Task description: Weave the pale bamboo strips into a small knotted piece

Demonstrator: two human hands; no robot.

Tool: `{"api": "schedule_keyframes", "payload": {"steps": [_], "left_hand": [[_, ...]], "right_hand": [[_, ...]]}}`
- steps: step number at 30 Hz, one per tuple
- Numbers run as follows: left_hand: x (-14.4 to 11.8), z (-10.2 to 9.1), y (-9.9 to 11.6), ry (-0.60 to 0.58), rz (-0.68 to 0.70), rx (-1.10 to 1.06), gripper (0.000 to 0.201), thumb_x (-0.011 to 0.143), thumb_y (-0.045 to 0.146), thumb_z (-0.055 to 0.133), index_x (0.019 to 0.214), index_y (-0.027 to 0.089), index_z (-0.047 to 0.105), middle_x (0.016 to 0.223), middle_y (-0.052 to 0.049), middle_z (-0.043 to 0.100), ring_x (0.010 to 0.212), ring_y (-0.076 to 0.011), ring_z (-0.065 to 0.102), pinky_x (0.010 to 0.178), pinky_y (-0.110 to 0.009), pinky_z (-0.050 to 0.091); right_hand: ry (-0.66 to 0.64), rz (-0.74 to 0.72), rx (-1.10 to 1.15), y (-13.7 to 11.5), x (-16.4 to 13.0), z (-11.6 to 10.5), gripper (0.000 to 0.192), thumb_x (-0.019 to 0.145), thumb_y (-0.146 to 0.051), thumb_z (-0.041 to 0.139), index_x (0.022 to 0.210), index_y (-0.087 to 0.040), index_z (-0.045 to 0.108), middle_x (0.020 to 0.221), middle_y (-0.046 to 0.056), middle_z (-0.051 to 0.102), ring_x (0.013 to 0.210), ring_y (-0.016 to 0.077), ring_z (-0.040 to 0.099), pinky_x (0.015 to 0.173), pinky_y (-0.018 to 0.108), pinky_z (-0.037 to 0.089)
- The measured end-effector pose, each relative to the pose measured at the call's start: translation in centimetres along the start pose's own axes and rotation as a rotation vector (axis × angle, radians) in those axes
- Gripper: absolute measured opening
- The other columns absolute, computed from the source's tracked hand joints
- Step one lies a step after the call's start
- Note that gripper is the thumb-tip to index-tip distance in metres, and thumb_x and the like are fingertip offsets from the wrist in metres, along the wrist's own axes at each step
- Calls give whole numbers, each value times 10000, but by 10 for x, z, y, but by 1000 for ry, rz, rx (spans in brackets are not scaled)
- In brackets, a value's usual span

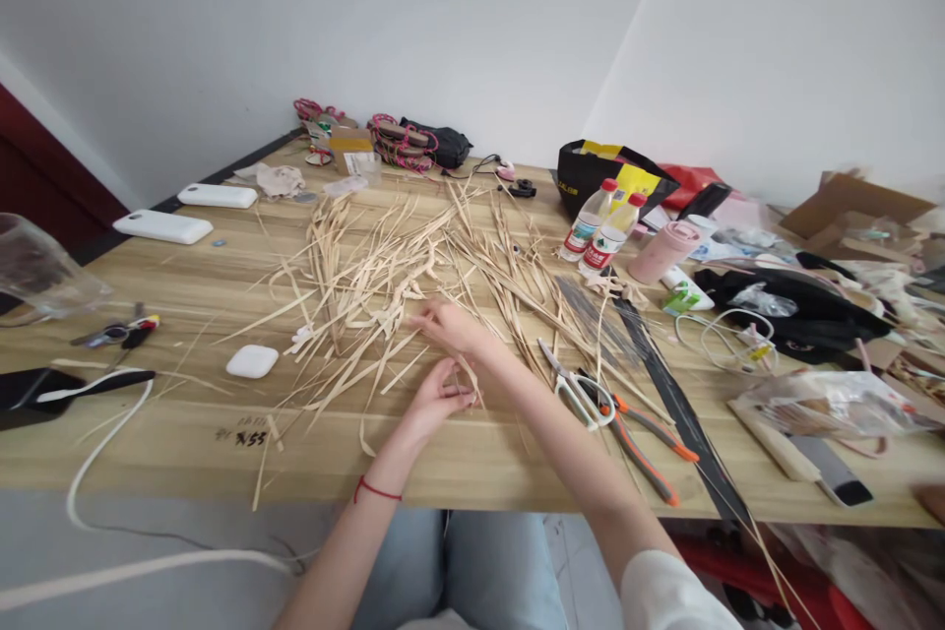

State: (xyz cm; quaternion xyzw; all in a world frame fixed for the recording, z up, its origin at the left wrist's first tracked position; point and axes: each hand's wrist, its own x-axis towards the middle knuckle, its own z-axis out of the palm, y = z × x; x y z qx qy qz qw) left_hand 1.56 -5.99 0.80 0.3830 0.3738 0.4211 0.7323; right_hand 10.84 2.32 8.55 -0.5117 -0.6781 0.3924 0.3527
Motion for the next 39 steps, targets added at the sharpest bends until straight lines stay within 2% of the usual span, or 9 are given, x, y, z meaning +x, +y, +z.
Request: {"api": "schedule_keyframes", "payload": {"steps": [3, 7, 13, 17, 23, 28, 32, 36, 39], "left_hand": [[-3, 1, 3, -1, -2, 4, 670, 546, 148, 773, 1155, 198, 497, 1270, -141, 498, 794, -174, 663, 731, -329, 535], [-7, 3, 8, 3, 19, 34, 659, 599, 142, 735, 1199, 205, 471, 1238, -134, 526, 788, -159, 653, 747, -339, 530], [-7, 5, 6, 29, 62, 32, 547, 614, 143, 723, 1093, 194, 465, 1146, -102, 581, 758, -124, 636, 753, -321, 525], [-6, 5, 1, 69, 100, 32, 417, 617, 158, 717, 917, 203, 431, 999, -30, 627, 715, -111, 636, 720, -297, 521], [-5, 5, -3, -40, 93, 186, 296, 653, 150, 659, 936, 162, 573, 943, -57, 653, 889, -189, 619, 853, -345, 467], [-13, 8, 1, 33, 157, 302, 147, 776, 267, 559, 887, 186, 611, 880, -39, 651, 845, -177, 603, 798, -306, 478], [-14, 11, 3, 118, 54, 240, 369, 811, 527, 473, 829, 177, 589, 790, -51, 640, 667, -170, 592, 603, -290, 490], [-10, 11, 5, 125, 22, 166, 486, 763, 639, 461, 739, 164, 563, 868, -95, 664, 677, -176, 604, 664, -318, 492], [-8, 12, 9, 115, 32, 197, 512, 758, 660, 440, 707, 164, 559, 889, -101, 668, 746, -186, 605, 714, -313, 482]], "right_hand": [[135, -212, -116, 4, -19, -27, 300, 857, -440, 505, 996, -181, 561, 1017, 64, 615, 934, 199, 560, 862, 328, 410], [341, -67, -70, 27, -60, -54, 377, 873, -525, 400, 973, -189, 541, 956, 78, 603, 892, 206, 552, 856, 357, 411], [108, 206, 362, 54, -124, -47, 365, 822, -548, 475, 937, -225, 598, 877, 44, 626, 645, 167, 574, 654, 319, 473], [76, 64, 260, 42, -129, -38, 337, 814, -448, 542, 1080, -249, 593, 1015, 36, 622, 817, 185, 590, 778, 325, 463], [-73, -137, 12, 12, -118, -21, 215, 862, -292, 491, 959, -238, 675, 1011, 70, 656, 957, 241, 582, 882, 386, 419], [-72, -184, 105, 8, -134, -24, 284, 805, -253, 565, 1083, -265, 626, 1156, 62, 607, 1118, 240, 521, 988, 406, 365], [82, 58, 416, 31, -150, -28, 535, 730, -383, 662, 1227, -267, 504, 1299, 79, 514, 1168, 248, 496, 979, 400, 394], [218, 421, 788, 53, -149, -14, 639, 773, -707, 367, 967, -162, 639, 883, 133, 683, 822, 239, 657, 796, 386, 506], [150, 509, 849, 58, -143, -1, 582, 725, -683, 501, 817, -134, 671, 736, 112, 686, 623, 195, 648, 641, 332, 522]]}}
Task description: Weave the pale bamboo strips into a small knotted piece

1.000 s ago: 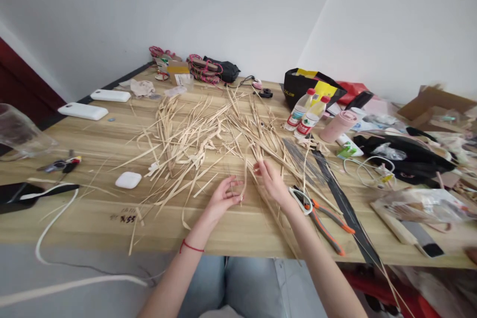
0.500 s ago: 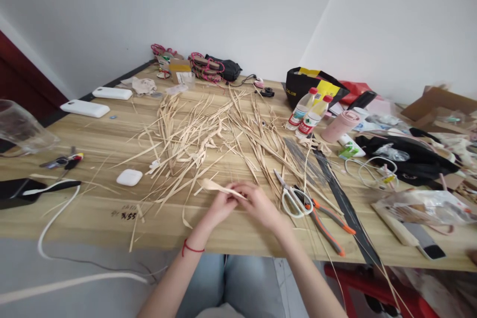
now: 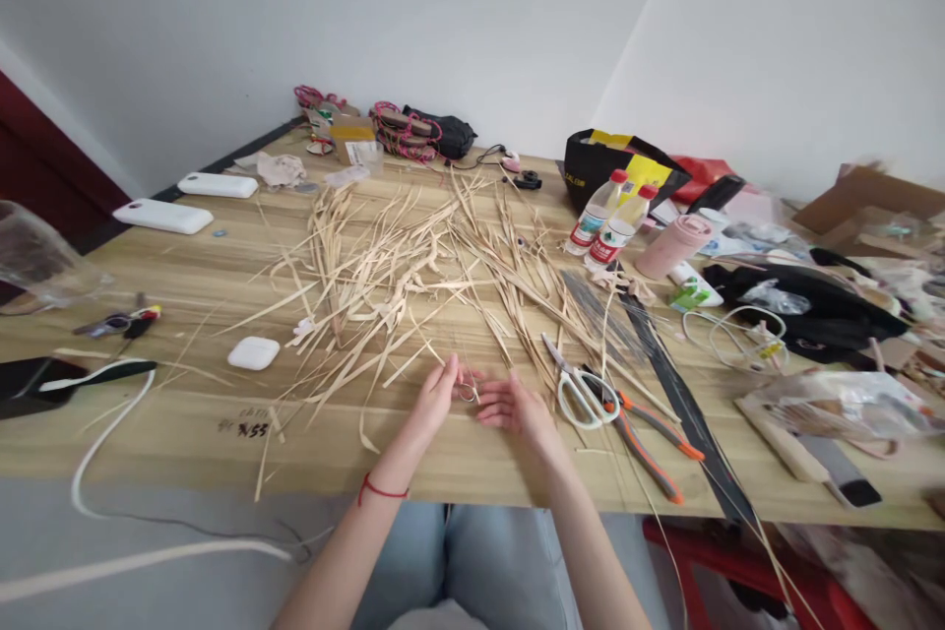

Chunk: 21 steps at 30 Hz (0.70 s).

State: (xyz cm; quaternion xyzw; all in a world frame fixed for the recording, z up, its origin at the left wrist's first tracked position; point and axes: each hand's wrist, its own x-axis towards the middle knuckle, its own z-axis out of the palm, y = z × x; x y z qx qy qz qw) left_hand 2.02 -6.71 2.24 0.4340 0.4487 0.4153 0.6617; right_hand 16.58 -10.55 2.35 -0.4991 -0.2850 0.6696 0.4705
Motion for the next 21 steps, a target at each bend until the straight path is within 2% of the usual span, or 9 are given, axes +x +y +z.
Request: {"api": "schedule_keyframes", "payload": {"steps": [3, 6, 10, 12, 16, 19, 21], "left_hand": [[-1, -2, 3, -13, 40, 117, 464, 777, 610, 459, 753, 164, 586, 845, -71, 657, 787, -180, 592, 738, -288, 466], [-3, -7, 5, -22, 99, 257, 301, 794, 468, 512, 805, 175, 581, 771, -21, 628, 717, -154, 578, 697, -264, 455], [-8, -13, 9, 141, 210, 504, 143, 760, 325, 555, 765, 186, 584, 700, -8, 617, 629, -148, 558, 637, -257, 420], [-10, -14, 15, 187, 263, 616, 153, 748, 323, 569, 696, 182, 601, 683, -22, 626, 623, -153, 547, 623, -256, 394], [-12, -13, 24, 142, 286, 744, 280, 750, 355, 569, 530, 182, 560, 505, 7, 536, 493, -124, 439, 525, -244, 295], [-10, -14, 24, 125, 278, 738, 341, 750, 381, 562, 477, 177, 532, 445, 19, 474, 454, -110, 378, 498, -247, 252], [-7, -14, 21, 125, 286, 694, 326, 747, 382, 561, 500, 171, 558, 481, 7, 509, 487, -115, 413, 514, -243, 278]], "right_hand": [[-88, 33, -81, 4, 5, 8, 424, 632, -527, 716, 776, -129, 688, 690, 70, 688, 565, 154, 627, 591, 281, 501], [-137, 34, -76, 4, 5, 13, 403, 611, -476, 750, 799, -122, 703, 723, 71, 699, 587, 142, 633, 603, 265, 496], [-115, 26, -38, 5, 1, 18, 400, 601, -462, 757, 814, -127, 708, 749, 74, 704, 602, 140, 638, 598, 252, 489], [-76, 4, -35, 6, 0, 21, 405, 602, -468, 752, 812, -125, 704, 726, 68, 700, 586, 136, 632, 585, 250, 485], [-21, -20, -67, 10, -1, 26, 437, 595, -527, 724, 754, -123, 687, 630, 52, 680, 514, 130, 604, 538, 252, 476], [-14, -27, -91, 12, -4, 29, 430, 590, -545, 715, 702, -133, 666, 571, 35, 658, 447, 121, 570, 474, 245, 450], [-15, -25, -85, 14, -8, 32, 409, 603, -534, 713, 675, -136, 648, 573, 34, 659, 430, 115, 563, 455, 238, 441]]}}
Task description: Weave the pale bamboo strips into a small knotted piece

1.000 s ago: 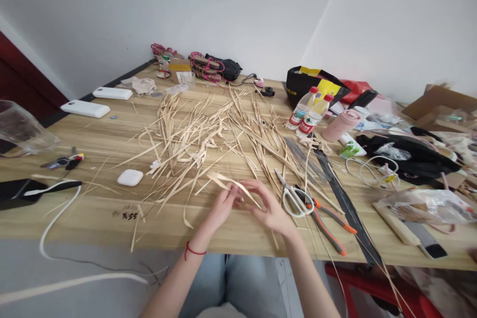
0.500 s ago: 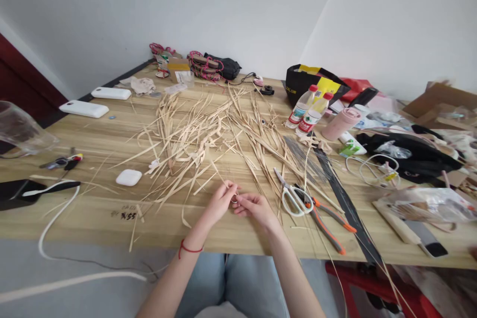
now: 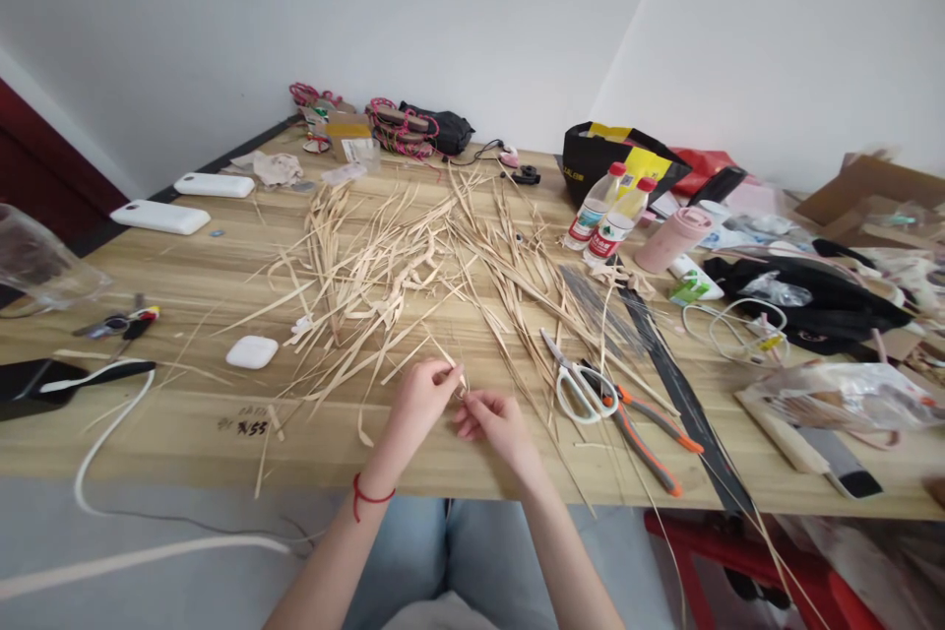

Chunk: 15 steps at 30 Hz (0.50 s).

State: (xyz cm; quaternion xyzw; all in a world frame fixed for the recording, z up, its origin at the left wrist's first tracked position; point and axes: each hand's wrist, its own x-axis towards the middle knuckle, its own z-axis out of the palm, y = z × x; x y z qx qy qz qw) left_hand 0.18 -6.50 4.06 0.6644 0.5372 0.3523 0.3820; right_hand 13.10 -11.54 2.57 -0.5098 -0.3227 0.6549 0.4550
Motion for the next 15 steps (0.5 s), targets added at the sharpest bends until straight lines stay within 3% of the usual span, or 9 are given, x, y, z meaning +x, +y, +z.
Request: {"api": "schedule_keyframes", "payload": {"steps": [4, 10, 15], "left_hand": [[0, 7, -5, -18, -1, -27, 275, 768, 362, 536, 603, 160, 622, 573, -18, 582, 544, -127, 479, 541, -237, 333], [-3, 12, -4, -48, -20, -86, 279, 786, 363, 513, 627, 160, 620, 583, -19, 602, 545, -133, 517, 536, -234, 382], [-3, 11, -5, -50, -9, -116, 260, 770, 358, 531, 633, 158, 625, 600, -23, 624, 552, -136, 540, 552, -236, 410]], "right_hand": [[15, 32, 99, 6, -6, 9, 400, 600, -513, 729, 685, -140, 614, 650, 53, 687, 426, 112, 583, 411, 211, 417], [140, 1, 268, 15, -4, 19, 395, 525, -434, 801, 678, -140, 586, 655, 20, 677, 374, 81, 563, 335, 166, 364], [155, 25, 313, 13, -5, 17, 360, 486, -343, 841, 686, -122, 639, 658, 33, 682, 572, 137, 661, 571, 223, 534]]}}
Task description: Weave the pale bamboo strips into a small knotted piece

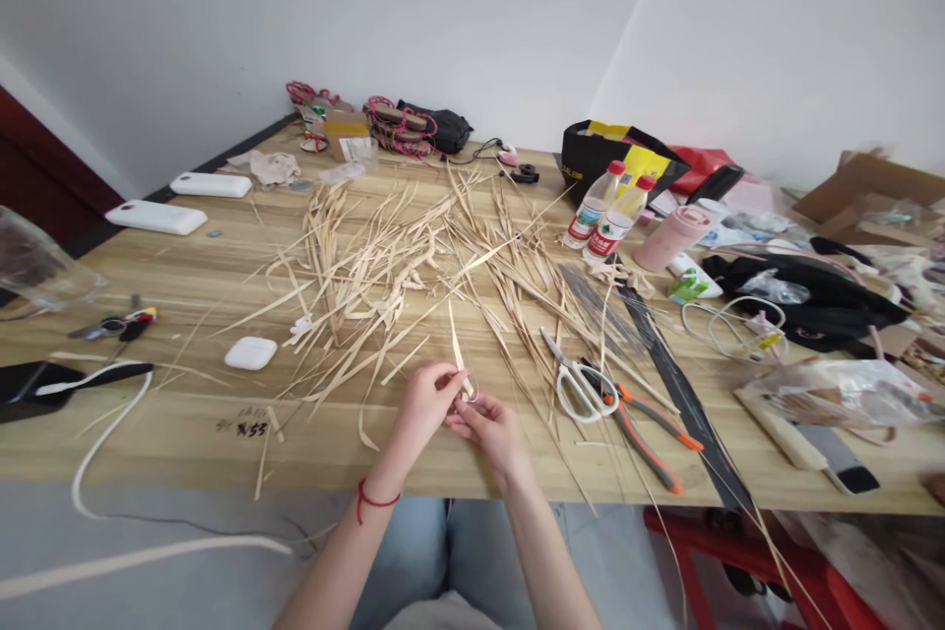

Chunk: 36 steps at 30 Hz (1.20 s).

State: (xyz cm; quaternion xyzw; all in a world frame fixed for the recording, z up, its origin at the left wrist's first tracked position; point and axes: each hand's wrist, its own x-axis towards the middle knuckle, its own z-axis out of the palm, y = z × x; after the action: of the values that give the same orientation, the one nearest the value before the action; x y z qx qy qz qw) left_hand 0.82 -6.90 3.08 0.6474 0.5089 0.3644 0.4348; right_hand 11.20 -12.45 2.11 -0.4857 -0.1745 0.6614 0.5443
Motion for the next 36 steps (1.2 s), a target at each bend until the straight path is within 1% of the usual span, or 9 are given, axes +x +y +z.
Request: {"api": "schedule_keyframes", "payload": {"steps": [2, 4, 9, 13, 16, 21, 25, 30, 36], "left_hand": [[0, 0, -2, 7, 6, 8, 254, 764, 358, 535, 639, 157, 628, 595, -24, 623, 548, -138, 541, 553, -240, 412], [0, 1, -6, 20, 1, 11, 248, 760, 359, 536, 653, 156, 631, 599, -28, 625, 551, -144, 549, 559, -247, 416], [-1, 4, -11, 59, -17, 8, 248, 769, 369, 528, 680, 158, 624, 631, -36, 639, 583, -159, 572, 582, -258, 425], [-1, 3, -11, 47, 2, 37, 249, 781, 365, 521, 663, 164, 610, 635, -29, 636, 590, -155, 565, 587, -257, 418], [-1, 2, -11, 56, 21, 54, 248, 788, 358, 519, 655, 167, 604, 639, -26, 631, 594, -150, 557, 587, -252, 413], [1, 5, -16, 86, 29, 18, 234, 788, 341, 526, 672, 161, 623, 655, -30, 632, 598, -144, 560, 584, -246, 423], [3, 6, -21, 78, 17, -27, 237, 784, 345, 534, 664, 159, 620, 645, -26, 620, 566, -135, 553, 556, -241, 431], [3, 6, -23, 73, 0, -129, 231, 775, 348, 542, 673, 157, 623, 665, -32, 617, 590, -144, 576, 534, -236, 460], [2, 3, -18, 82, -14, -181, 225, 757, 343, 555, 648, 156, 614, 656, -32, 622, 603, -148, 577, 539, -233, 467]], "right_hand": [[-16, 24, 3, -2, 0, -2, 353, 487, -333, 843, 696, -119, 656, 674, 51, 692, 643, 162, 677, 666, 264, 550], [-46, 39, -17, -3, 0, -4, 353, 503, -346, 834, 712, -115, 668, 683, 63, 697, 647, 165, 676, 685, 280, 548], [-117, 66, -116, -8, 1, -12, 369, 537, -375, 809, 749, -108, 668, 704, 71, 700, 577, 145, 661, 608, 256, 529], [-137, 70, -182, -13, 2, -19, 376, 532, -377, 802, 756, -116, 650, 691, 63, 701, 514, 132, 638, 533, 240, 503], [-137, 50, -220, -15, 2, -21, 369, 524, -351, 799, 765, -123, 638, 683, 63, 704, 501, 132, 629, 495, 227, 480], [-140, -26, -303, -12, 1, -21, 325, 552, -313, 748, 789, -127, 624, 676, 64, 704, 471, 134, 613, 387, 190, 384], [-133, -77, -323, -7, 1, -21, 290, 577, -298, 713, 794, -135, 612, 667, 56, 700, 442, 120, 592, 368, 182, 357], [-143, -100, -330, -1, 2, -21, 296, 589, -313, 703, 811, -140, 612, 667, 51, 697, 435, 119, 587, 364, 183, 345], [-140, -52, -320, -9, 2, -19, 375, 594, -406, 736, 829, -129, 644, 723, 78, 709, 500, 123, 605, 428, 197, 394]]}}
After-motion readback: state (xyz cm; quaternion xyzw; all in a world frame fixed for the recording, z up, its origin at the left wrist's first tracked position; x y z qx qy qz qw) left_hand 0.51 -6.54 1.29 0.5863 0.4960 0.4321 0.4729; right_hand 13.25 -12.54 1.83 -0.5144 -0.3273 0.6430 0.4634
